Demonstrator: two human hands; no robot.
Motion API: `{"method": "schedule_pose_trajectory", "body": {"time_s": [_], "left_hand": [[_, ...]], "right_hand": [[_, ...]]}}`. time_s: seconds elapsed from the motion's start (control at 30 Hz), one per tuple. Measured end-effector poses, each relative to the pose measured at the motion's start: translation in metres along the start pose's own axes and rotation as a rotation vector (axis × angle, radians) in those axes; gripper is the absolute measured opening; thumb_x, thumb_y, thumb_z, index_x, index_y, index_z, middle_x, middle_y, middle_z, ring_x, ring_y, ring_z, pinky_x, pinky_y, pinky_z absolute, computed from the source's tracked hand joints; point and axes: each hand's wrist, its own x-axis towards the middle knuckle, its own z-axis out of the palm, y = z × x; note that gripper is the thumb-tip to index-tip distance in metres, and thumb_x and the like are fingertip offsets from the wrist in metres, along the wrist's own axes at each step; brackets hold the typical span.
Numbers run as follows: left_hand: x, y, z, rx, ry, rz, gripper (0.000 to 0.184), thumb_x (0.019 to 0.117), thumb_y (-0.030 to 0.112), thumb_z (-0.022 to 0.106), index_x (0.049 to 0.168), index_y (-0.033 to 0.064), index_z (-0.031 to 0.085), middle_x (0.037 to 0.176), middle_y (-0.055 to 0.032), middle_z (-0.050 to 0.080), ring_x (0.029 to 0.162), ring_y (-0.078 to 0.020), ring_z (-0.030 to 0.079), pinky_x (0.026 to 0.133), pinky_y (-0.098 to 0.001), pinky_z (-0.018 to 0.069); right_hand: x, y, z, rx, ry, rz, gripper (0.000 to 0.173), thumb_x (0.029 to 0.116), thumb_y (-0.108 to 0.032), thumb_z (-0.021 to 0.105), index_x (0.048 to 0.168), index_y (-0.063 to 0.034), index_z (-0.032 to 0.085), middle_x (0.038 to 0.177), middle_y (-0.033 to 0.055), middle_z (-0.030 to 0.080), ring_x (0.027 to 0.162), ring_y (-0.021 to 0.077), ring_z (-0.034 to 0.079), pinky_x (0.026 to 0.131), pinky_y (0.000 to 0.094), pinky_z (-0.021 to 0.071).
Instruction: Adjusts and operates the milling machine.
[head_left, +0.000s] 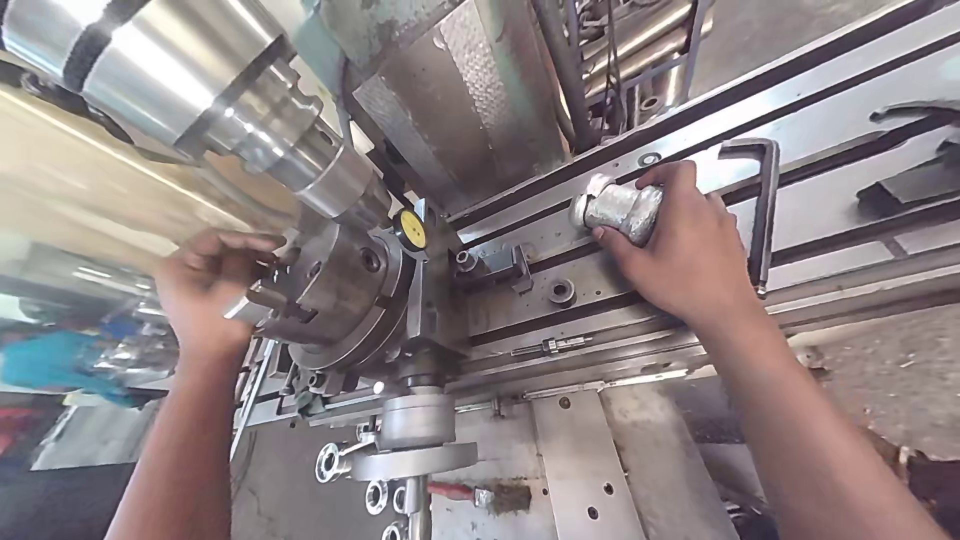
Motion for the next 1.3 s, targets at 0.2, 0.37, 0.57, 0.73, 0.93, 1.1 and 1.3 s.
{"method": "schedule_pose_trajectory", "body": {"time_s": [0.2,0.37,0.57,0.73,0.93,1.1,1.3], "left_hand": [[0.0008,-0.0032,-0.0005,-0.041,-0.004,0.008,0.023,0.0954,0.009,0.047,0.110,0.0066,0.065,0.104,0.0038,0.072,0.083,-0.0021,0.068,0.080,-0.0235,0.0580],[0.0007,-0.0020,0.0003,-0.032,0.008,0.010,0.023,0.0979,0.009,0.047,0.109,0.0058,0.066,0.105,0.0031,0.072,0.083,-0.0022,0.069,0.079,-0.0232,0.0583],[0.0003,-0.0014,0.0010,-0.073,0.003,0.032,0.021,0.0976,0.008,0.048,0.109,0.0083,0.066,0.106,0.0055,0.072,0.086,-0.0025,0.069,0.082,-0.0237,0.0584],[0.0003,-0.0020,0.0008,-0.058,0.016,0.028,0.022,0.0969,0.007,0.048,0.108,0.0073,0.067,0.104,0.0051,0.072,0.086,-0.0019,0.069,0.081,-0.0234,0.0583],[0.0001,-0.0019,0.0004,-0.070,0.015,0.019,0.022,0.0962,0.008,0.049,0.107,0.0090,0.068,0.105,0.0052,0.073,0.085,-0.0029,0.069,0.080,-0.0238,0.0583],[-0.0003,-0.0027,-0.0006,-0.059,0.016,0.016,0.022,0.0958,0.007,0.049,0.107,0.0074,0.067,0.105,0.0040,0.073,0.086,-0.0035,0.069,0.081,-0.0243,0.0584],[0.0004,-0.0069,-0.0027,-0.067,0.000,0.032,0.023,0.0959,0.007,0.048,0.108,0.0069,0.068,0.105,0.0027,0.074,0.082,-0.0040,0.070,0.076,-0.0238,0.0592]], "right_hand": [[0.0001,-0.0007,-0.0005,-0.006,-0.005,0.018,0.069,0.0866,-0.048,0.074,0.137,-0.0086,0.048,0.109,0.0241,0.064,0.106,0.0487,0.061,0.086,0.0661,0.0444],[-0.0003,-0.0008,-0.0002,0.000,-0.002,0.025,0.070,0.0862,-0.048,0.074,0.138,-0.0089,0.048,0.111,0.0244,0.064,0.107,0.0488,0.060,0.086,0.0659,0.0443],[-0.0003,-0.0009,-0.0005,-0.001,-0.008,0.028,0.069,0.0860,-0.048,0.074,0.136,-0.0089,0.049,0.110,0.0237,0.064,0.106,0.0480,0.061,0.085,0.0659,0.0449],[-0.0005,-0.0018,-0.0005,-0.007,-0.008,0.033,0.068,0.0863,-0.047,0.074,0.136,-0.0093,0.049,0.109,0.0231,0.064,0.105,0.0477,0.061,0.085,0.0656,0.0449],[-0.0003,-0.0008,0.0003,-0.011,0.002,0.023,0.069,0.0854,-0.048,0.075,0.135,-0.0085,0.049,0.107,0.0233,0.064,0.103,0.0478,0.061,0.084,0.0656,0.0454],[-0.0010,-0.0002,0.0005,-0.013,0.001,0.024,0.068,0.0855,-0.049,0.074,0.136,-0.0095,0.049,0.108,0.0227,0.064,0.104,0.0475,0.061,0.084,0.0652,0.0453],[-0.0009,-0.0006,0.0006,-0.007,0.002,0.027,0.067,0.0858,-0.048,0.074,0.135,-0.0105,0.050,0.108,0.0213,0.064,0.103,0.0461,0.061,0.084,0.0634,0.0455]]}}
